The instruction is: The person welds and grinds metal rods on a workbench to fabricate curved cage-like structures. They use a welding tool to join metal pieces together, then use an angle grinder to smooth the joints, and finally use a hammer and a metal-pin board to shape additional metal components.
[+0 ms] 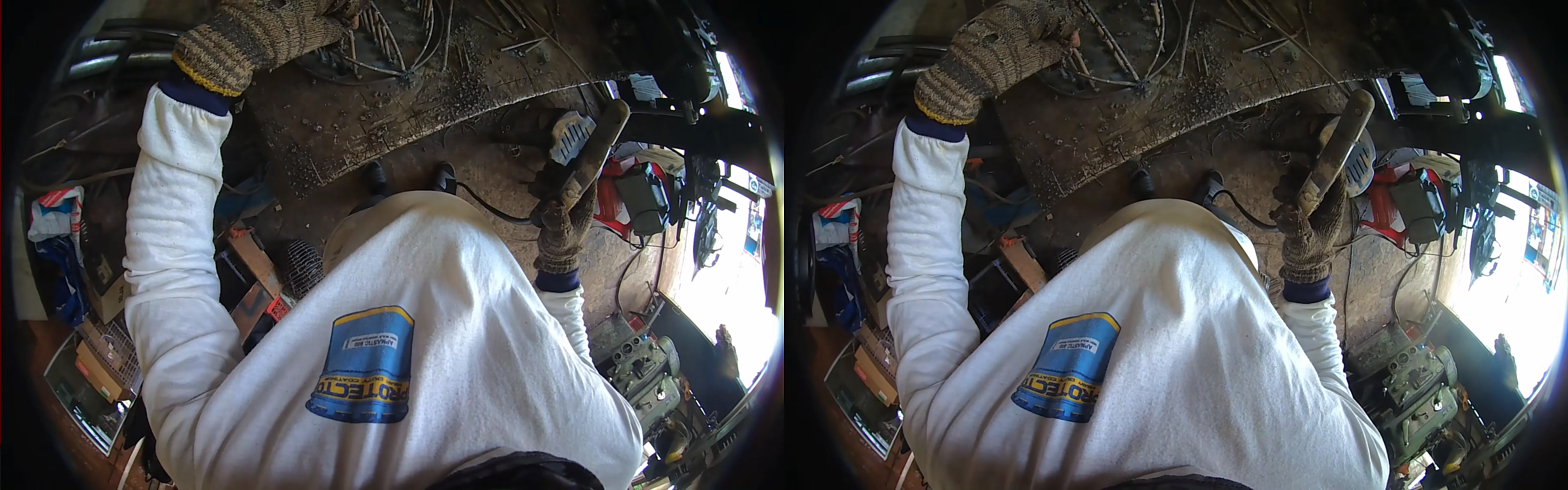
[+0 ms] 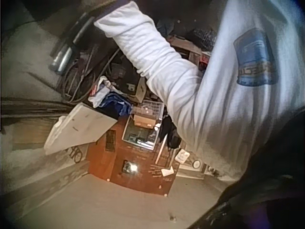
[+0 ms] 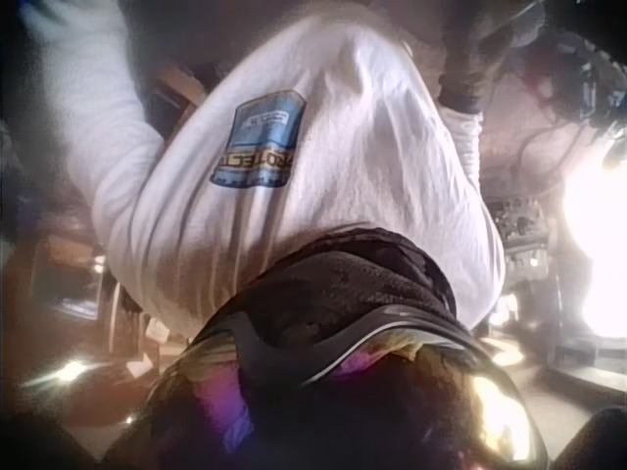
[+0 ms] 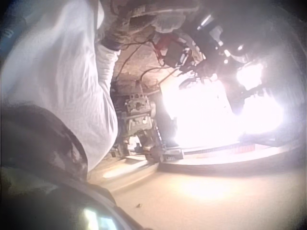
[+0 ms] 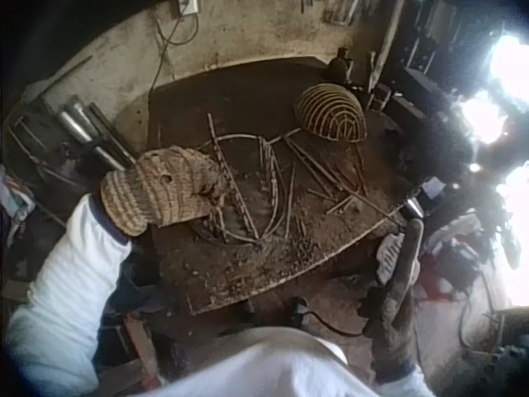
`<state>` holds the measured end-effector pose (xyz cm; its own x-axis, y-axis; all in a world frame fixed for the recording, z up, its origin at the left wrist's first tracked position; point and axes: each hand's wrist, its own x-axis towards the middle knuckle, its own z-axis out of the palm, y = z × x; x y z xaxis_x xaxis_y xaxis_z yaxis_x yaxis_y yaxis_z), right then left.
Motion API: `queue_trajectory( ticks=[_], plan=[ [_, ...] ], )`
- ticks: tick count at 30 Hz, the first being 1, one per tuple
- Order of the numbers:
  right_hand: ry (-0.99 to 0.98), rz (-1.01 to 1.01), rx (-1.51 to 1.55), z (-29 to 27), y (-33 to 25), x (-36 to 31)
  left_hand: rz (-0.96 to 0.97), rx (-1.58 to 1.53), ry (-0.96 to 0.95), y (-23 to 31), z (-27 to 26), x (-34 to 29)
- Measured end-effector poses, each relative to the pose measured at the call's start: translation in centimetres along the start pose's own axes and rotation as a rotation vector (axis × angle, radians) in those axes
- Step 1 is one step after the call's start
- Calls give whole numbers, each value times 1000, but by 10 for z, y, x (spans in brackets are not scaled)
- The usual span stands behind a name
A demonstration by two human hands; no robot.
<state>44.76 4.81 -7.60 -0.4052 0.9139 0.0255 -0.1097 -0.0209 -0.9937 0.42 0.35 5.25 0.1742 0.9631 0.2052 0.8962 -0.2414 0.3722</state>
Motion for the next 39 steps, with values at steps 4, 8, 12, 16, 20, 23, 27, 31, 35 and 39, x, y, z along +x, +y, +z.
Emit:
queue_trajectory(
  ticks=[4,8,12,16,20,23,27,31,35,39],
  plan=[
    [4,4,61,-5,5,-1,0,64,4,2,-4,-4],
    [-6,-22,18,-3,2,0,14,96,4,2,-3,-3],
    [-4,3,12,-4,-1,-2,25,127,6,3,-3,-2],
    [-11,-7,7,-5,-1,-4,35,127,3,1,-1,1],
    [-35,-49,-33,-12,-3,-12,30,117,6,2,-2,0],
    [-30,-6,-44,-14,-8,-22,3,13,20,2,3,2],
    [-17,1,-173,-20,-9,-30,22,273,7,15,-5,0],
    [-97,46,-176,-21,-12,-36,-119,147,-41,15,-4,4],
    [-127,43,-209,-8,-21,-32,260,-733,150,-26,19,-6],
    [-272,-13,-375,-10,-20,-18,168,-526,118,-22,17,-7]
  ],
)
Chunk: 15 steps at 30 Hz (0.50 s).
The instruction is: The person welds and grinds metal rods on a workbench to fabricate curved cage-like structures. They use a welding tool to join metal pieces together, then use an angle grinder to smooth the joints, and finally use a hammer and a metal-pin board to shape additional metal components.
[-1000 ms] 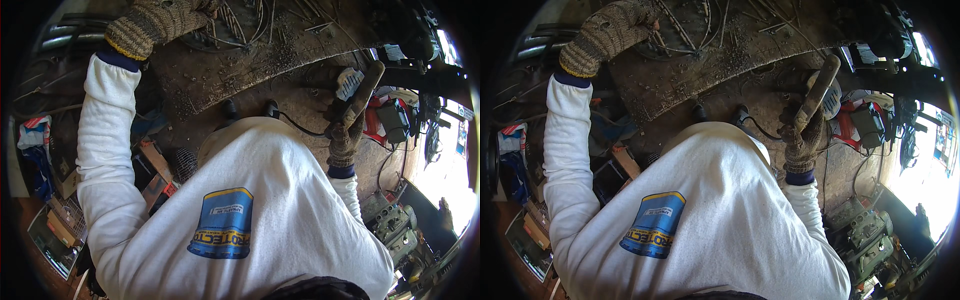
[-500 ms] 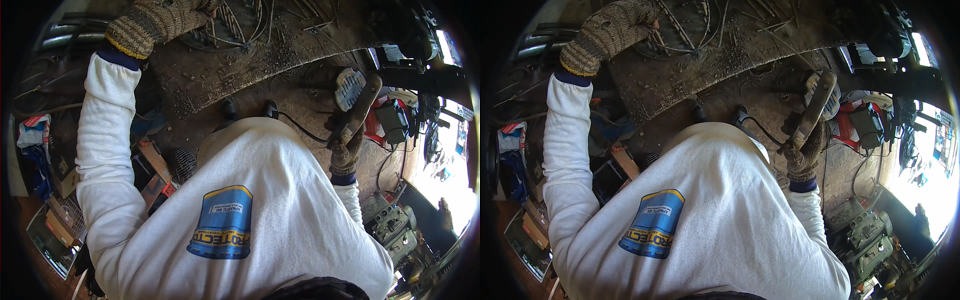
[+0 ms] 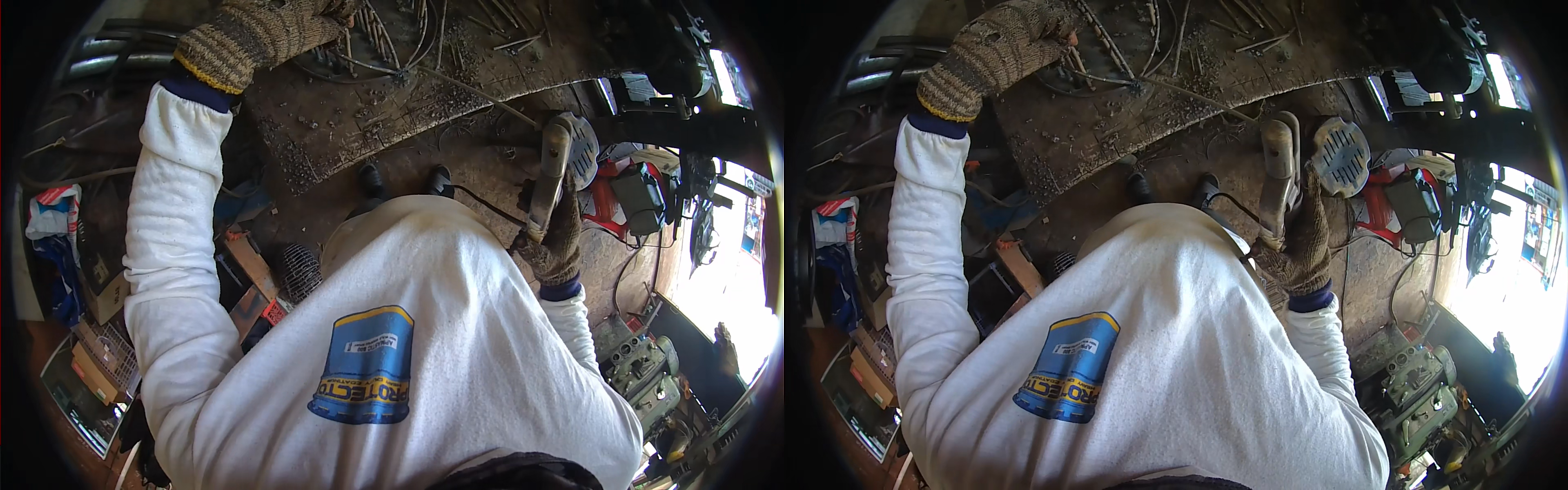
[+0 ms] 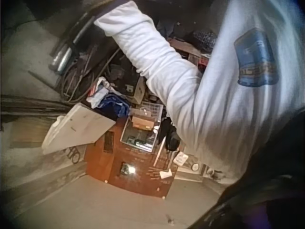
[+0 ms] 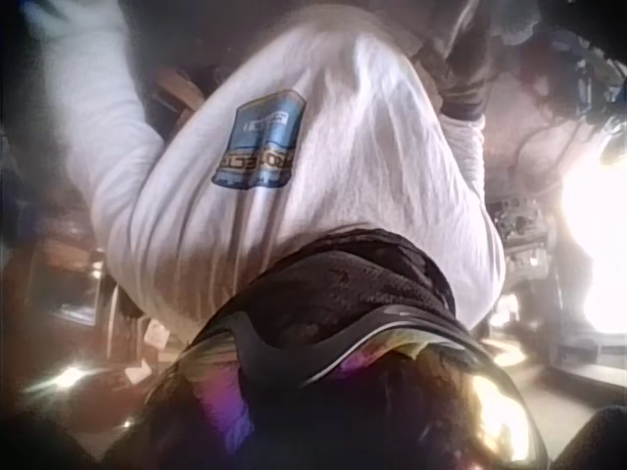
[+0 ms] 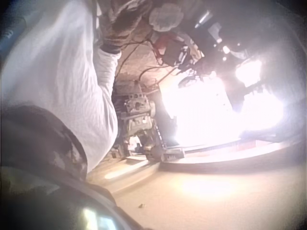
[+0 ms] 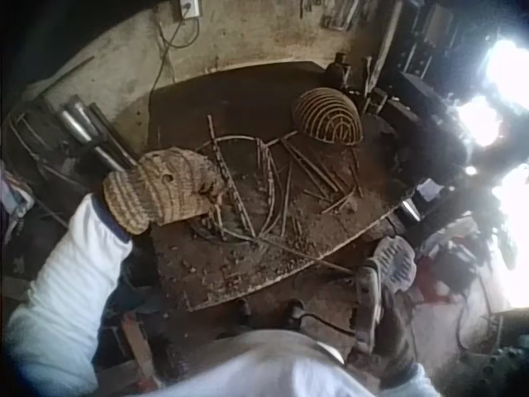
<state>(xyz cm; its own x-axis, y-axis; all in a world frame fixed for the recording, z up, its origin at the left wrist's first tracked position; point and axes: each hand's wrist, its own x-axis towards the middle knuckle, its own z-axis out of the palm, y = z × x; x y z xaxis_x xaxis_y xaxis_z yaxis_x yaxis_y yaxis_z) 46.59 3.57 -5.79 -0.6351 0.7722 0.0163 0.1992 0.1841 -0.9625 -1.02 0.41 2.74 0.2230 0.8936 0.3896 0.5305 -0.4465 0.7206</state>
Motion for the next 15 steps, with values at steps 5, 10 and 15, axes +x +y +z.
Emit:
queue_trajectory(
  ticks=[5,10,15],
  plan=[
    [-58,35,-14,6,-2,6,-29,96,2,5,-3,-8],
    [-96,-61,-110,17,-10,13,-32,147,23,11,-1,-19],
    [-134,-111,-196,19,-6,21,-35,174,35,10,0,-27]
  ],
)
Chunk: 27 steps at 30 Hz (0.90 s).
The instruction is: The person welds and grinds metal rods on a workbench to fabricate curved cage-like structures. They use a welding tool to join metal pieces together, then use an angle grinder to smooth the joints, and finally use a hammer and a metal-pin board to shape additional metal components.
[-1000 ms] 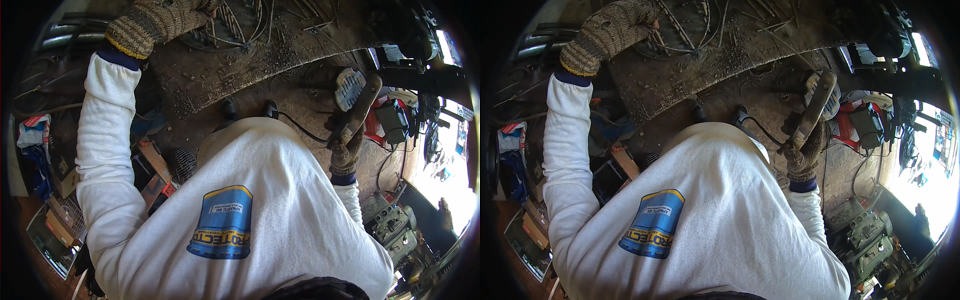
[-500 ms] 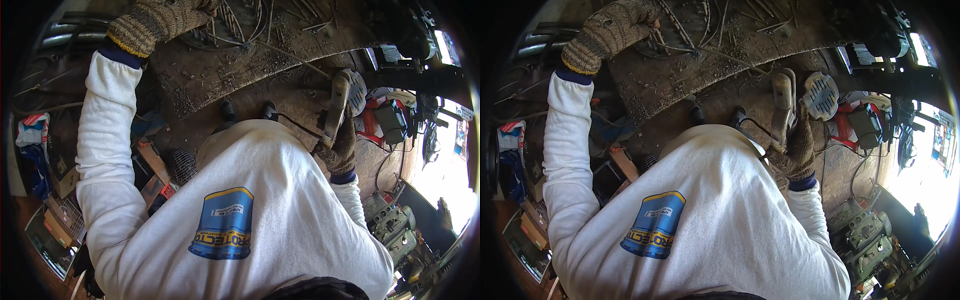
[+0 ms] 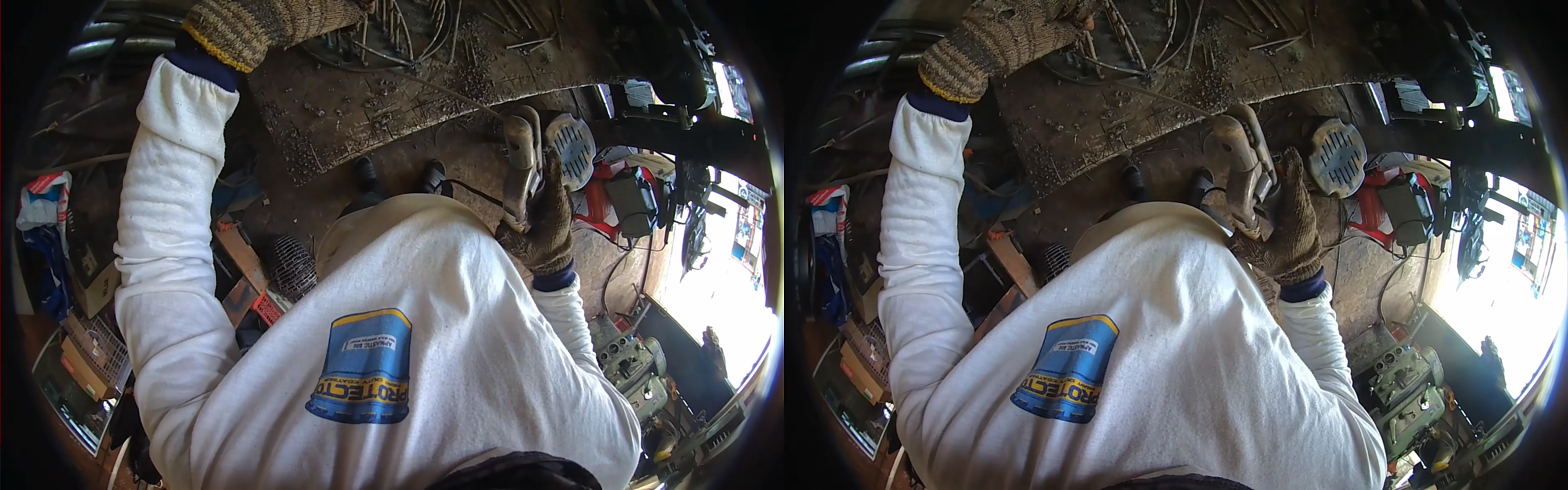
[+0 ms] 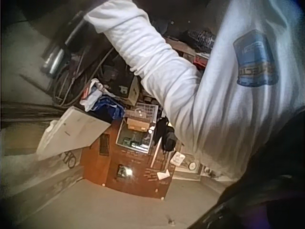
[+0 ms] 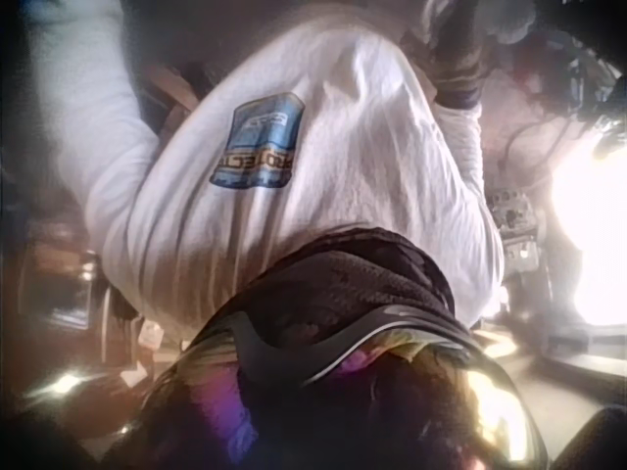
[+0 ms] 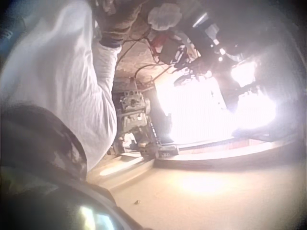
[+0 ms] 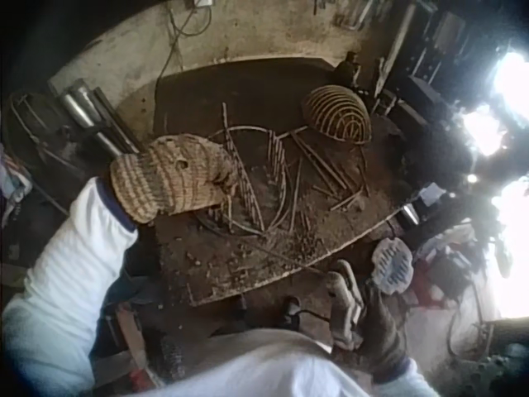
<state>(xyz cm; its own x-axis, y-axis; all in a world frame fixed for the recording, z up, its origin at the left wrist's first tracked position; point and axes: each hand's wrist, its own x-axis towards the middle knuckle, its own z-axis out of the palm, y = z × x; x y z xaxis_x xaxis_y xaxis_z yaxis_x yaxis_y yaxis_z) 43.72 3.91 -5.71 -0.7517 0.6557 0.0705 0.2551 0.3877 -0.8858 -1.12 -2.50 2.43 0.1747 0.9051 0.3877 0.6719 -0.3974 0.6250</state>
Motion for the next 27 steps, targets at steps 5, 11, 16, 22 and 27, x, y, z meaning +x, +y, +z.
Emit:
queue_trajectory(
  ticks=[5,11,16,22,27],
  plan=[
    [-61,-67,-260,5,-20,11,-9,12,16,-1,-1,-8],
    [-90,-78,-283,10,-25,20,-5,20,29,1,-3,-15],
    [-115,-70,-378,16,-28,23,8,7,34,-5,1,-17],
    [-104,-163,-524,19,-36,27,16,-4,33,-7,-1,-22],
    [-74,-159,-549,24,-44,26,23,-7,35,-7,-2,-25]
  ],
)
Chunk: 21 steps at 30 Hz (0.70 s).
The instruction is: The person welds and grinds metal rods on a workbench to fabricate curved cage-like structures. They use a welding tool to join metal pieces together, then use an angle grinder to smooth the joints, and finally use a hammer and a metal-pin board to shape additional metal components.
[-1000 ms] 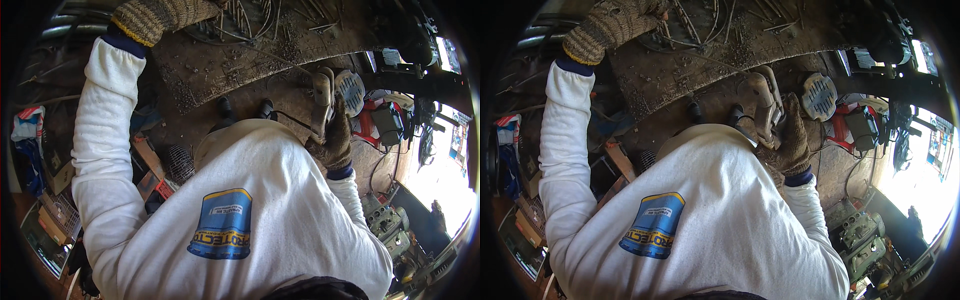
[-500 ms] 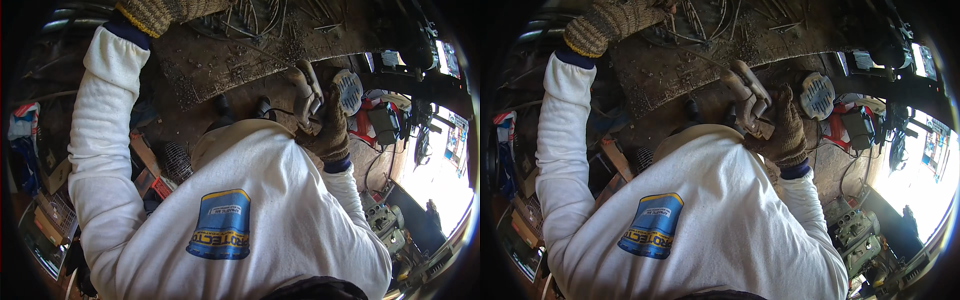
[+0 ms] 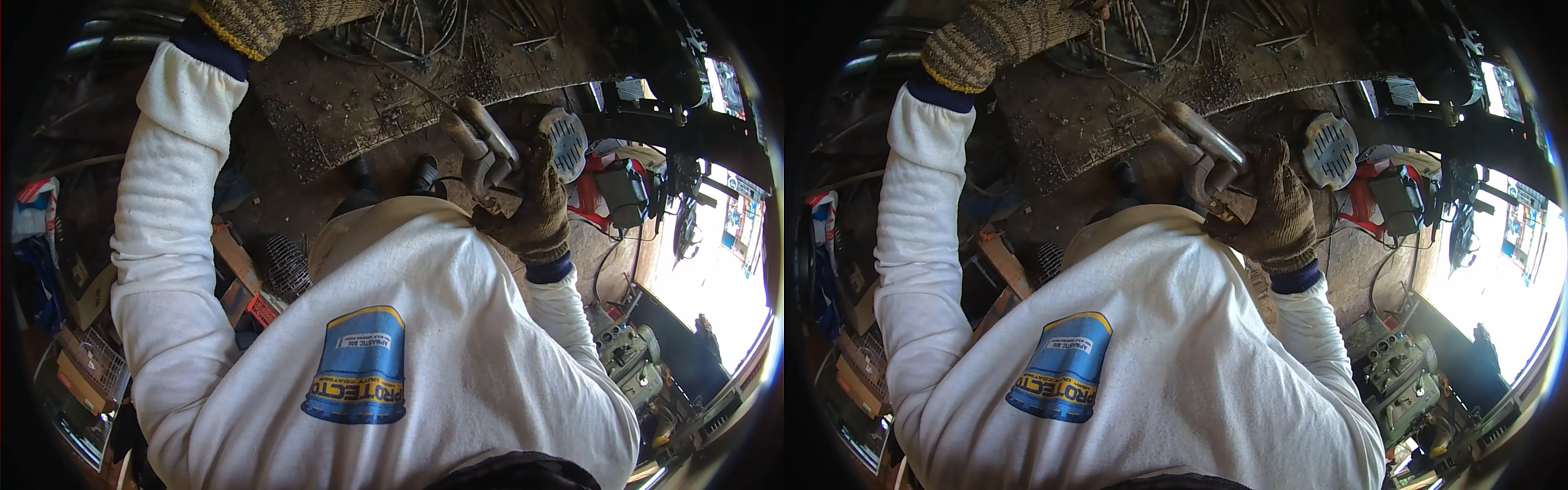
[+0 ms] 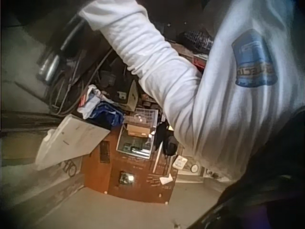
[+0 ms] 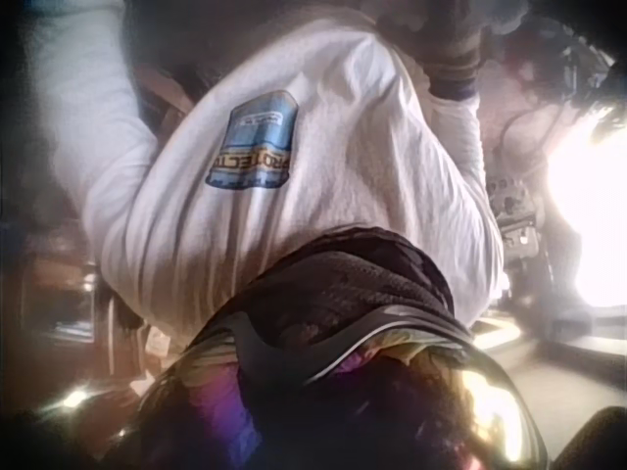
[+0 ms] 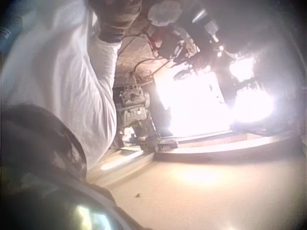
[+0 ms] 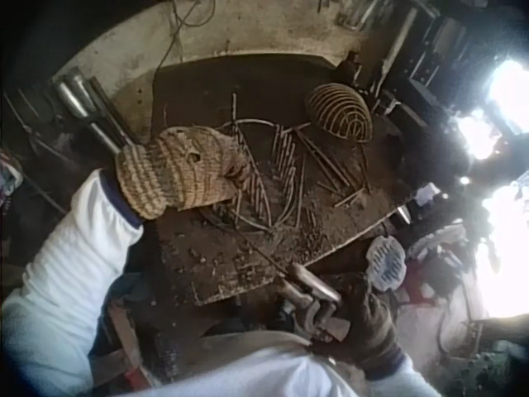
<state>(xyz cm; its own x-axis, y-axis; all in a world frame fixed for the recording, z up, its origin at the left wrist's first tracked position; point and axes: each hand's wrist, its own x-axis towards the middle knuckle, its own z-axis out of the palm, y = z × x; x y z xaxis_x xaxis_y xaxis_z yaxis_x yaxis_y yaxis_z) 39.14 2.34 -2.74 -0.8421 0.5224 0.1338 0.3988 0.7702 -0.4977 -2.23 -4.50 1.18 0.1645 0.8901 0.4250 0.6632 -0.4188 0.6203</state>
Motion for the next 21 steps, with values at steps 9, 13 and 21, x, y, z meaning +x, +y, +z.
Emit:
queue_trajectory(
  ticks=[9,13,21],
  plan=[
    [-27,39,-25,5,-15,-4,42,-42,-14,-15,-1,1],
    [-54,84,6,0,-32,2,37,-38,-15,-11,-9,-2],
    [43,90,-1,5,-47,-2,72,-68,-38,-22,-9,3]
  ],
)
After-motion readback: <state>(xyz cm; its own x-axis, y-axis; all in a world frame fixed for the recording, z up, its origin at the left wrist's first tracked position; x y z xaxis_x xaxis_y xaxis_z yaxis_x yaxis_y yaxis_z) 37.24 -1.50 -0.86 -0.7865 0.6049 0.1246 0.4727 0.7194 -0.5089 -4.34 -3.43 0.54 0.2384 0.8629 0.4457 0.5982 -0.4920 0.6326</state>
